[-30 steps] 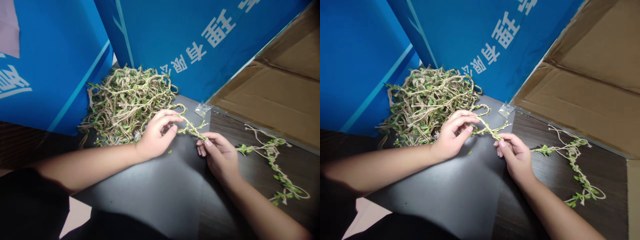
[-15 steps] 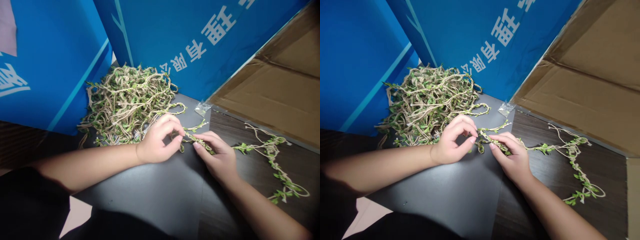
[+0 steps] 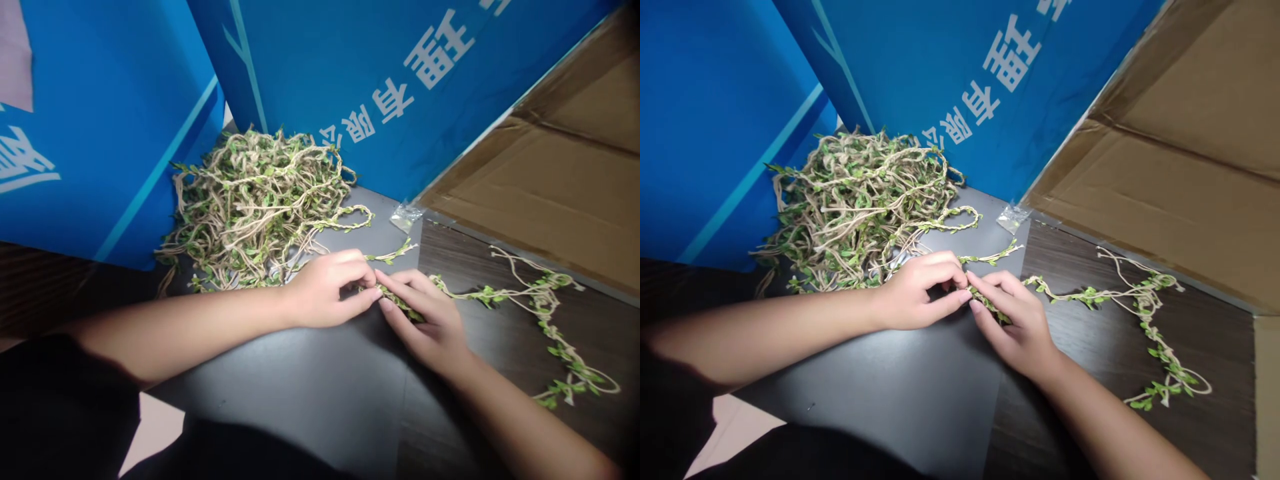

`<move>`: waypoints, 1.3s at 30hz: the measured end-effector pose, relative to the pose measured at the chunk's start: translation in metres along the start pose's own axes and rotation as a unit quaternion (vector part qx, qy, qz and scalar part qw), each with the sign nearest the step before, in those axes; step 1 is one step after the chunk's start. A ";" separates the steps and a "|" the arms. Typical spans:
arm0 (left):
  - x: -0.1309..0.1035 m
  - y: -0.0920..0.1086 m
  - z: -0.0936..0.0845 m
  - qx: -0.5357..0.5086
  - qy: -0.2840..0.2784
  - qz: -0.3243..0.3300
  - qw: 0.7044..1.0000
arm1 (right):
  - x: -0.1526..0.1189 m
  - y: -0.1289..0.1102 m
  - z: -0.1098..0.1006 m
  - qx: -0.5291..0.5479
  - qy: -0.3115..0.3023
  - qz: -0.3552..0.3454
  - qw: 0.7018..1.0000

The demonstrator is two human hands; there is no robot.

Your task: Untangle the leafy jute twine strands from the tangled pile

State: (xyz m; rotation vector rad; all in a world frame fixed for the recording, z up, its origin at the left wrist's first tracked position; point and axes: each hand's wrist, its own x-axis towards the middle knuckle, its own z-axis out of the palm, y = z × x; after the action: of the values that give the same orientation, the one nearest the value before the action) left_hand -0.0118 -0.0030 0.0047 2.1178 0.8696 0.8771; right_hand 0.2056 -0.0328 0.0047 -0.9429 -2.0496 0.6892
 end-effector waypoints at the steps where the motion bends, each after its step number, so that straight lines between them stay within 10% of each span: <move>1: 0.000 0.000 0.000 -0.006 -0.001 0.000 1.000 | 0.000 0.000 -0.001 0.008 -0.003 0.003 1.000; 39: 0.001 0.001 0.001 0.016 -0.011 -0.018 1.000 | -0.002 0.001 0.004 -0.061 0.016 0.016 0.998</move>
State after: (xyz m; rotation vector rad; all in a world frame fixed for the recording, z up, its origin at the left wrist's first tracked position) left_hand -0.0098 -0.0029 0.0052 2.1281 0.9122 0.8248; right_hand 0.2034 -0.0342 0.0011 -1.0519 -2.0708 0.5665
